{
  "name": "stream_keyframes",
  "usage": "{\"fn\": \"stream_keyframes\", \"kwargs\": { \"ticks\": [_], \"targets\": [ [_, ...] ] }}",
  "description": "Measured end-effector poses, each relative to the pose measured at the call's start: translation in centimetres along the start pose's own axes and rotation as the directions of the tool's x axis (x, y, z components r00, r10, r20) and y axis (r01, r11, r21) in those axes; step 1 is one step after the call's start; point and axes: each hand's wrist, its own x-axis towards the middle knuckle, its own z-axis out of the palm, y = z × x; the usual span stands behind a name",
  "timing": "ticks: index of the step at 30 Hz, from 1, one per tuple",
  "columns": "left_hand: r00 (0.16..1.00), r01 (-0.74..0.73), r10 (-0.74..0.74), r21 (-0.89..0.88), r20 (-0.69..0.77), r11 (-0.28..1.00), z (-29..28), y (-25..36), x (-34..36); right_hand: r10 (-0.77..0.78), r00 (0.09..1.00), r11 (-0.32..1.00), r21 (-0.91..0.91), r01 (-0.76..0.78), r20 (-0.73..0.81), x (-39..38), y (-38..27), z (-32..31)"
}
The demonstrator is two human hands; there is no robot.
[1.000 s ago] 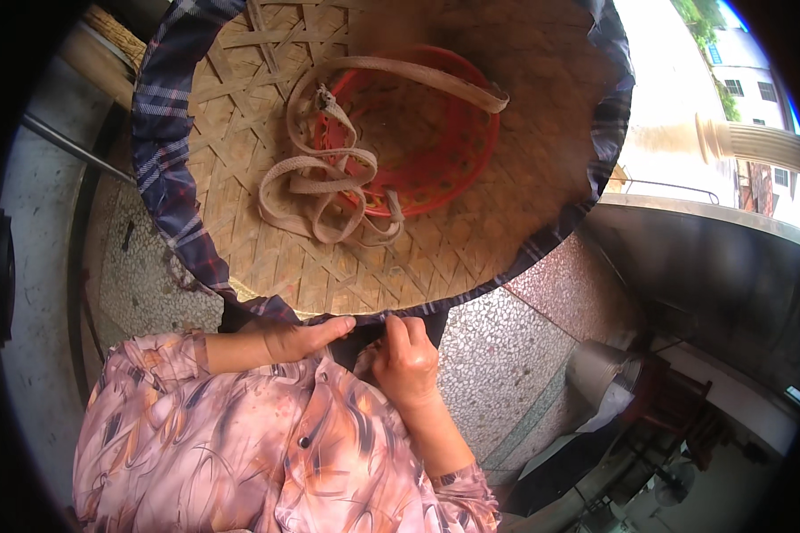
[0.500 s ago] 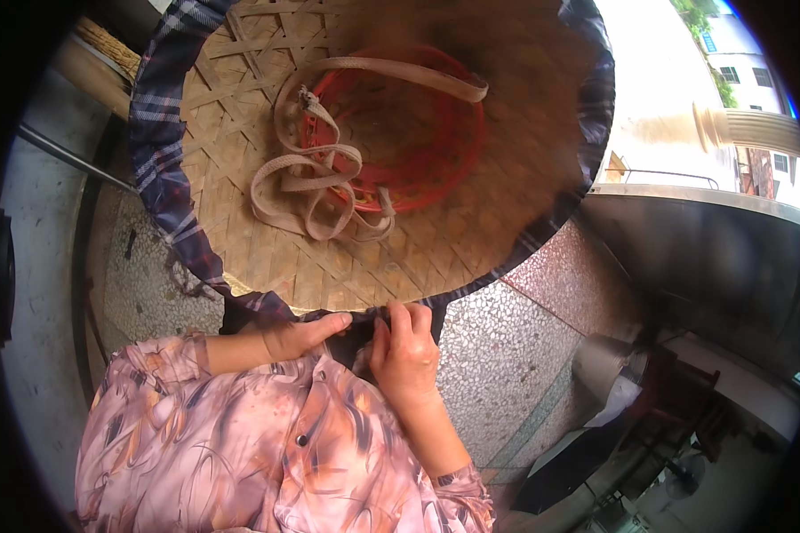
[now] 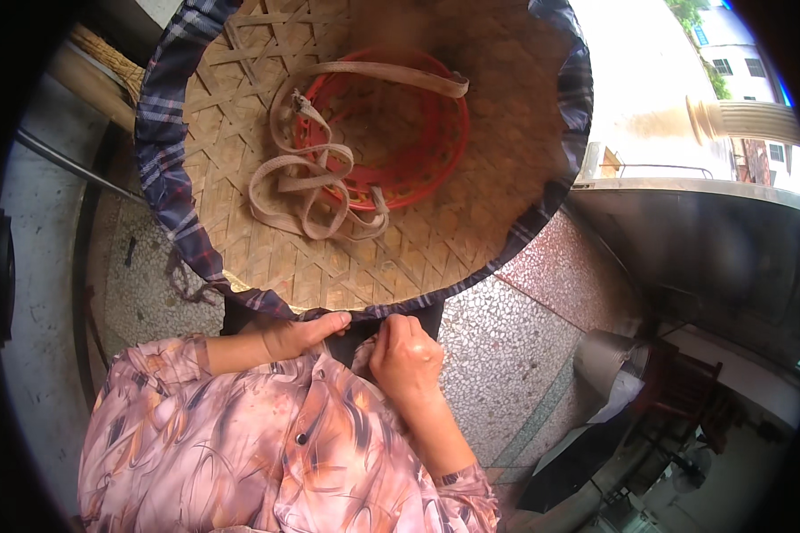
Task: Repairing the fabric rim of a traditional conical bamboo hat using a needle and thread.
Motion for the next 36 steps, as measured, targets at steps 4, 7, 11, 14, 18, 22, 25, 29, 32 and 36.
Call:
{"fn": "stream_keyframes", "kwargs": {
  "ticks": [4,7,11,14,18,22,25,29,32,36],
  "targets": [
    [0.997,-0.075,0.075,0.02,-0.008,0.997,0.0,0.2,0.1,-0.023,1.0,0.998,-0.064,0.022,-0.018,-0.1,-0.4,1.1],
    [0.996,-0.082,0.082,-0.026,0.017,0.996,-0.1,1.3,0.0,-0.003,0.999,1.0,-0.026,0.002,-0.039,0.6,-0.7,1.2],
    [0.991,0.119,-0.122,0.051,0.049,0.992,-0.4,1.5,-0.2,0.047,0.996,0.999,-0.001,-0.047,0.069,2.1,-1.2,-1.1],
    [0.997,-0.074,0.072,0.054,0.024,0.996,-0.3,1.1,-0.1,-0.017,0.997,1.0,-0.019,0.019,0.076,3.5,-1.3,-2.5],
    [0.979,-0.203,0.199,0.135,0.04,0.97,-0.4,2.0,0.1,-0.139,0.984,0.987,-0.064,0.146,0.11,5.7,-1.3,-1.8],
    [0.91,-0.401,0.415,0.271,0.005,0.875,-0.2,2.7,0.3,-0.126,0.934,0.966,-0.175,0.193,0.335,6.7,-1.7,-1.8],
    [0.932,-0.356,0.363,0.217,0.009,0.909,-0.3,2.1,0.5,-0.103,0.925,0.967,-0.18,0.179,0.365,7.1,-1.6,-1.4],
    [0.967,-0.254,0.25,0.11,0.051,0.961,-0.4,1.3,0.8,-0.015,0.904,0.952,-0.269,0.143,0.427,7.7,-2.9,-1.2],
    [0.982,-0.17,0.166,0.036,0.092,0.985,-0.5,0.7,0.9,0.058,0.907,0.951,-0.3,0.077,0.417,7.8,-3.1,-1.2],
    [0.97,-0.24,0.228,0.175,0.084,0.955,-0.6,2.4,0.5,-0.06,0.982,0.993,-0.087,0.077,0.178,6.6,-1.6,-0.3]
  ]
}}
